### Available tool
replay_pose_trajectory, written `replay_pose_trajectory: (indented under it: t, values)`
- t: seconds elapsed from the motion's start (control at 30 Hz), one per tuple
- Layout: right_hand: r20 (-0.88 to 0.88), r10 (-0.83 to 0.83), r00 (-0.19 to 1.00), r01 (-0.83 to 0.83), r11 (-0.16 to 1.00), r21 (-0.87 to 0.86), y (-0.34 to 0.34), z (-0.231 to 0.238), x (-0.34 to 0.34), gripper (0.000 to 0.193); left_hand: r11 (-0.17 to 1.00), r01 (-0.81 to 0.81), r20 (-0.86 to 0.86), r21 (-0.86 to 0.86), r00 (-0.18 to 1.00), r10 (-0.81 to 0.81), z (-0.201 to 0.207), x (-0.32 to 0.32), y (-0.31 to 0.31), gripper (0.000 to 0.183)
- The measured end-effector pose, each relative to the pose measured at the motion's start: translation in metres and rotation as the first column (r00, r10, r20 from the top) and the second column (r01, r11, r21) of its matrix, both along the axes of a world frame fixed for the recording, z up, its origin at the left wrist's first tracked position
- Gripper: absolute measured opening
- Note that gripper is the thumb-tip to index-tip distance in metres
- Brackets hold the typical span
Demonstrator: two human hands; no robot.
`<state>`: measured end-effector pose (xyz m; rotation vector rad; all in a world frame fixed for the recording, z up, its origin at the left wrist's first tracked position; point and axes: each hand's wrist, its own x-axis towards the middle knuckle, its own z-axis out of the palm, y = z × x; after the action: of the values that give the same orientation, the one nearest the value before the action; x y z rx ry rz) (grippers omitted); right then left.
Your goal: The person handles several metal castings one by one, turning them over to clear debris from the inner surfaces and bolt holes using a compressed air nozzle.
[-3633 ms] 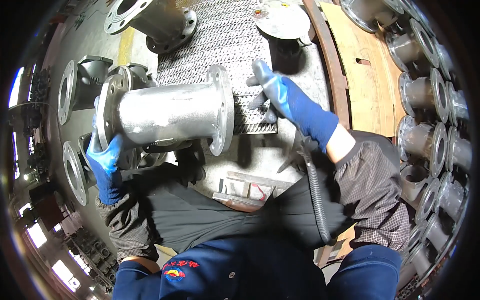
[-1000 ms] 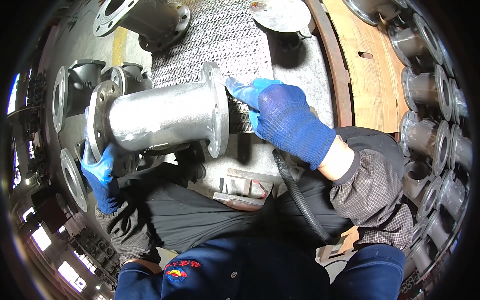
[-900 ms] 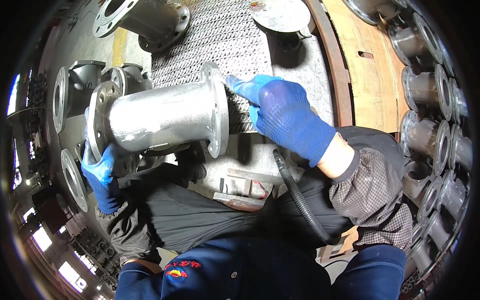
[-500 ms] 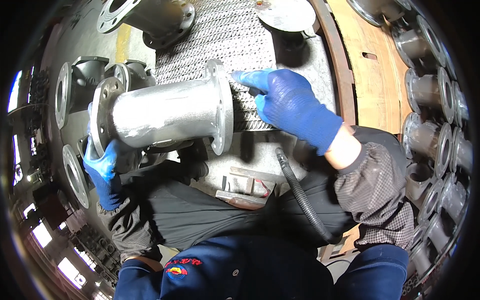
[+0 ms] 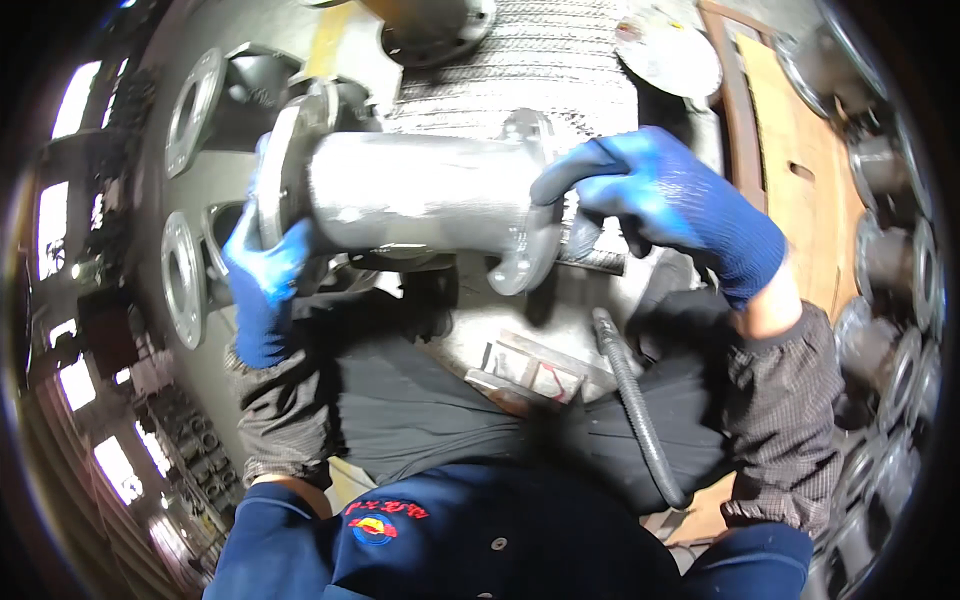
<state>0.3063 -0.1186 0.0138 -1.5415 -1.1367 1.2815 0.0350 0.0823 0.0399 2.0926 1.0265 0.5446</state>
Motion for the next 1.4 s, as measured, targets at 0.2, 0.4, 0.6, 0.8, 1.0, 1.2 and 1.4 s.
replay_pose_trajectory:
  t: [0.2,0.4,0.6,0.8,1.0,1.2,1.4]
  values:
    - [-0.125,-0.222,0.967,0.22,0.975,-0.027,-0.009,0.015,-0.01,0.035,0.993,0.116,0.214,0.007,0.97,-0.115,-0.004,0.012,-0.005,0.062]
    - [-0.713,-0.099,0.694,0.048,0.995,-0.092,-0.041,-0.003,-0.071,0.031,0.997,0.067,0.084,-0.046,0.994,-0.063,0.013,0.022,-0.031,0.064]
    - [-0.62,-0.347,0.703,0.318,0.934,-0.163,-0.087,-0.033,-0.151,0.034,0.978,0.138,0.059,0.156,0.987,-0.149,0.008,0.033,-0.034,0.067]
    - [-0.692,-0.561,0.454,0.494,0.805,-0.329,-0.098,-0.046,-0.145,0.033,0.409,0.334,-0.175,0.849,0.908,-0.38,-0.014,0.046,-0.014,0.031]
    - [-0.493,-0.538,0.684,0.563,0.819,-0.112,-0.056,0.012,-0.062,0.04,0.757,0.35,0.062,0.552,0.888,-0.456,0.002,0.066,-0.02,0.035]
    - [-0.191,-0.633,0.75,0.653,0.755,0.063,-0.04,-0.014,-0.054,0.037,0.458,0.366,-0.143,0.81,0.881,-0.451,-0.006,0.069,0.001,0.032]
    - [-0.101,-0.707,0.7,0.704,0.707,-0.063,-0.048,-0.036,-0.101,0.039,0.43,0.307,-0.13,0.849,0.91,-0.393,-0.006,0.07,-0.015,0.021]
